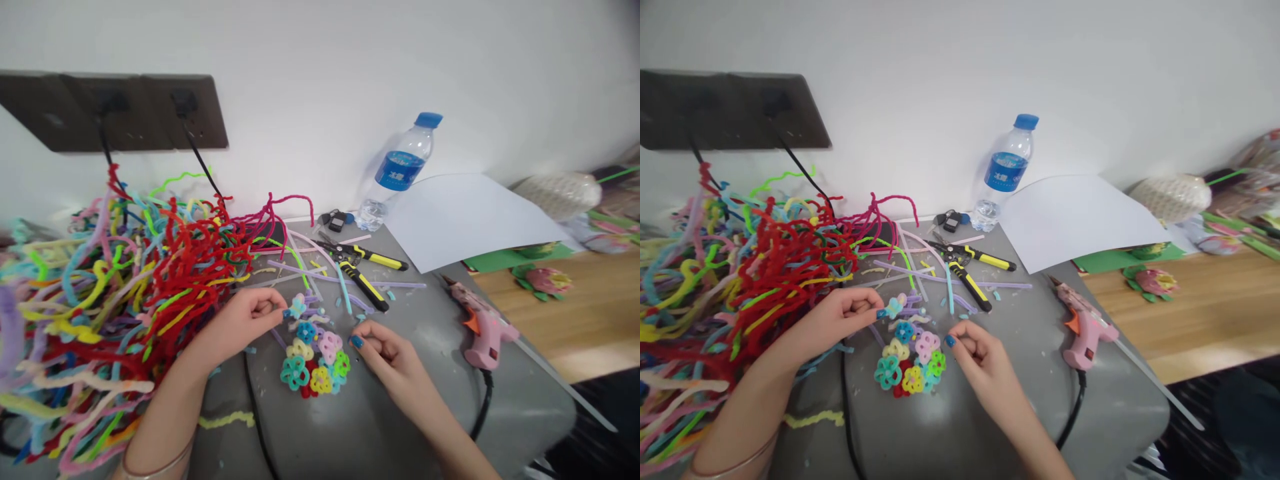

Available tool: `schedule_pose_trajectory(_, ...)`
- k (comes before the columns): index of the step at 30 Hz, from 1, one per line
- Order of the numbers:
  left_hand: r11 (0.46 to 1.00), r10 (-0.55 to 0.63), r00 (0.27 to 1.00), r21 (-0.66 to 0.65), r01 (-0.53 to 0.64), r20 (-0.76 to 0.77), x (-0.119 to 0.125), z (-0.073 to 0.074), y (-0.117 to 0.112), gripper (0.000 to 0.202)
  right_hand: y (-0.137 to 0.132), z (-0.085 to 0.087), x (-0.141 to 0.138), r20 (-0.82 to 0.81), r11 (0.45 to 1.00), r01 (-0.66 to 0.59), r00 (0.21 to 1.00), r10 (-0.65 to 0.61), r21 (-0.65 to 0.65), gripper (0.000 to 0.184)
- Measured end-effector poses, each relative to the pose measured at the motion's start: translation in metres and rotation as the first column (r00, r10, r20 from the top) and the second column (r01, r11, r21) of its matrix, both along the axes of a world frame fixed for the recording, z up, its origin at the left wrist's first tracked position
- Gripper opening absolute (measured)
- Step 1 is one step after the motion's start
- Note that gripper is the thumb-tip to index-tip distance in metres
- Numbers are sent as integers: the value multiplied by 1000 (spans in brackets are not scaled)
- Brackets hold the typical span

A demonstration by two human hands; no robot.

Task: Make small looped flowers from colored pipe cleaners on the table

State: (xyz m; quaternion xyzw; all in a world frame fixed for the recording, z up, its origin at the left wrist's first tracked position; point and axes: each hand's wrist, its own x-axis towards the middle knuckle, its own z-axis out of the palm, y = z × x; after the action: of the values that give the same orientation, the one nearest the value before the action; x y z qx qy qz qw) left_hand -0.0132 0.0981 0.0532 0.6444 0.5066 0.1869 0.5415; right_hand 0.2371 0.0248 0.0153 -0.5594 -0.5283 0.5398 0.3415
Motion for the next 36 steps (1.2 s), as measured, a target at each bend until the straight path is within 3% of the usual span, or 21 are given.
schedule_pose_trajectory(7, 998, -34, 999, 54, 33, 10, 11, -5, 0, 24, 17, 21, -8, 23, 988, 91, 995, -94, 126, 39)
schedule_pose_trajectory(14, 994, -107, 994, 15, 108, -18, 9, -8, -2, 18, 49, 44, -26, 240, 929, -253, 952, 189, 270, 17)
schedule_pose_trajectory(18, 997, -64, 997, 36, 66, -31, 2, -9, 0, 22, 53, 45, -29, 264, 930, -220, 954, 142, 294, 16)
schedule_pose_trajectory(23, 1000, -23, 999, 1, 23, -35, -4, -7, 2, 26, 44, 36, -19, 158, 974, -73, 987, 40, 213, 20)
schedule_pose_trajectory(26, 999, -53, 999, 9, 53, -7, 1, -6, 0, 24, 38, 31, -15, 116, 984, -41, 993, 21, 173, 25)
schedule_pose_trajectory(29, 994, -112, 994, -4, 112, -15, 7, -6, -2, 20, 37, 31, -17, 129, 978, -109, 988, 86, 180, 23)
schedule_pose_trajectory(36, 988, -157, 987, -4, 157, -18, 9, -5, -4, 20, 42, 38, -25, 276, 908, -307, 934, 229, 286, 12)
